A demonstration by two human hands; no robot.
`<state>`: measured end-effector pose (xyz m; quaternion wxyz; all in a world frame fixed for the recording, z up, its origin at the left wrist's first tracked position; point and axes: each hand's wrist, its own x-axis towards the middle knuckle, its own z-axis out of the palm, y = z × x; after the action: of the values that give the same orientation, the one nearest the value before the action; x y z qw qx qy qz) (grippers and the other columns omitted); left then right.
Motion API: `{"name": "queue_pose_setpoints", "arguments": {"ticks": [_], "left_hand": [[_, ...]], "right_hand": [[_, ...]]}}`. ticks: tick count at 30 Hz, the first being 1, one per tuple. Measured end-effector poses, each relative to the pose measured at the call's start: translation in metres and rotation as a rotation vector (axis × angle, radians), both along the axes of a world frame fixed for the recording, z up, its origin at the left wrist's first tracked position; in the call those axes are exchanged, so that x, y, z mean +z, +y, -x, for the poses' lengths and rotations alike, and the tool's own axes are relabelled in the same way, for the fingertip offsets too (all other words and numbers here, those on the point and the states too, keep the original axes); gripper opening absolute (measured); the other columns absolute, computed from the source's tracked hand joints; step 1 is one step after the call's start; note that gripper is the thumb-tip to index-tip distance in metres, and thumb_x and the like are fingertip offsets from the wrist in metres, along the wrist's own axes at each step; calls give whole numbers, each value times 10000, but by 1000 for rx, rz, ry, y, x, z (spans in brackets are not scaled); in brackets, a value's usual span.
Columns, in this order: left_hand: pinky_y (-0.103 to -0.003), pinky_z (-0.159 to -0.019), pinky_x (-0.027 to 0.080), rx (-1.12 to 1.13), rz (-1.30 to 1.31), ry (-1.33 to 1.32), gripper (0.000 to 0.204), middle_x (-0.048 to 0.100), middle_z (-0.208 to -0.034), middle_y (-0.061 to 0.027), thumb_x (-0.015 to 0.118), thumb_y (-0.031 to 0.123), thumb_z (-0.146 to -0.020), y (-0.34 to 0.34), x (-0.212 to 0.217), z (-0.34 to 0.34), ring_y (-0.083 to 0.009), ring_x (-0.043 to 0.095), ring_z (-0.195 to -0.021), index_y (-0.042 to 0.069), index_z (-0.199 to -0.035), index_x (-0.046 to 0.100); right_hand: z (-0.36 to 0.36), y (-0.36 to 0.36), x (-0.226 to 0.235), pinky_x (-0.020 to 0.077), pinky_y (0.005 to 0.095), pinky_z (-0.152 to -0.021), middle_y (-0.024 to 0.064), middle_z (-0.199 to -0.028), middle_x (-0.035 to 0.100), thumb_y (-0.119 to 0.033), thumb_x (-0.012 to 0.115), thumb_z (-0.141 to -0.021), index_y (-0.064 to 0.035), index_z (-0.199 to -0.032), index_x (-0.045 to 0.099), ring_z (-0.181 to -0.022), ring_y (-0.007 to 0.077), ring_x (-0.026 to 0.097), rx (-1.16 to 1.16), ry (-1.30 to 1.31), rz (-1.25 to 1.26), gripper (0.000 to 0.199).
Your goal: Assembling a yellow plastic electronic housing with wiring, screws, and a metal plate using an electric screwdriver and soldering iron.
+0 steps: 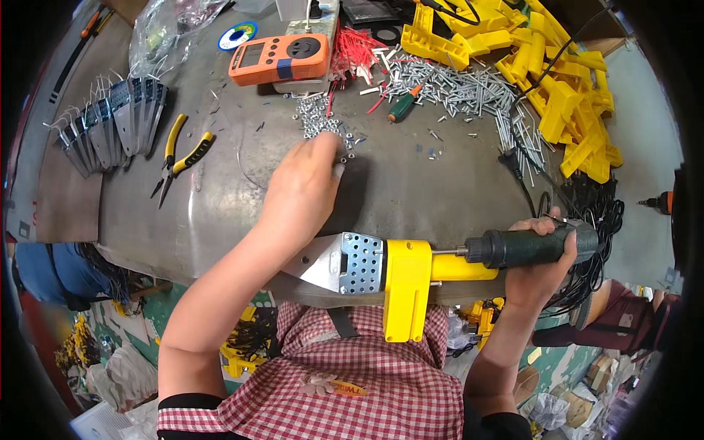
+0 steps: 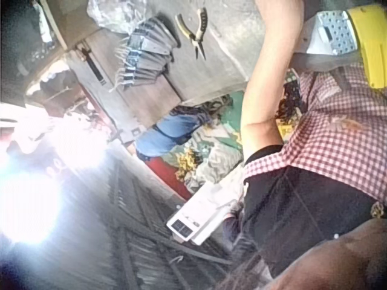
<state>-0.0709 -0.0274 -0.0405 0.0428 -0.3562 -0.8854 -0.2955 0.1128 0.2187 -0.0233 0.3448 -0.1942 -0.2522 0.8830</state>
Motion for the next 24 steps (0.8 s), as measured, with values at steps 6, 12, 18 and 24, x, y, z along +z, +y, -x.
{"name": "queue_pose_setpoints", "arguments": {"ticks": [6,12,18,24], "left_hand": [[-377,-704,490,-227,229,287,165,549,-811,-118,563,5,-718,8,5,10,-290,559,-798,37,-859,483],[-341,-718,494,-274,139,204,143,594,-820,-78,595,0,-717,-10,7,-2,-252,580,-827,49,-823,511],[-320,-846,418,-131,-297,-443,171,671,-915,-57,641,-53,-723,-27,7,-66,-184,544,-926,42,-824,540],[-310,-857,395,-107,-274,-336,185,671,-896,-58,645,-51,-699,-23,2,-70,-189,515,-924,45,-809,531]], "right_hand": [[-3,2,-2,418,368,-881,34,-870,496,-309,519,-916,-38,-1187,483,-847,158,494,20,66,34,385],[-1,2,-4,417,376,-890,42,-880,496,-294,521,-919,-16,-1193,477,-862,170,499,59,126,54,393],[-3,2,-3,417,382,-907,43,-881,500,-285,526,-914,-19,-1188,470,-864,172,507,55,91,9,386],[-3,0,-5,413,370,-896,31,-858,500,-290,529,-902,-30,-1142,479,-854,161,505,51,138,33,357]]}}
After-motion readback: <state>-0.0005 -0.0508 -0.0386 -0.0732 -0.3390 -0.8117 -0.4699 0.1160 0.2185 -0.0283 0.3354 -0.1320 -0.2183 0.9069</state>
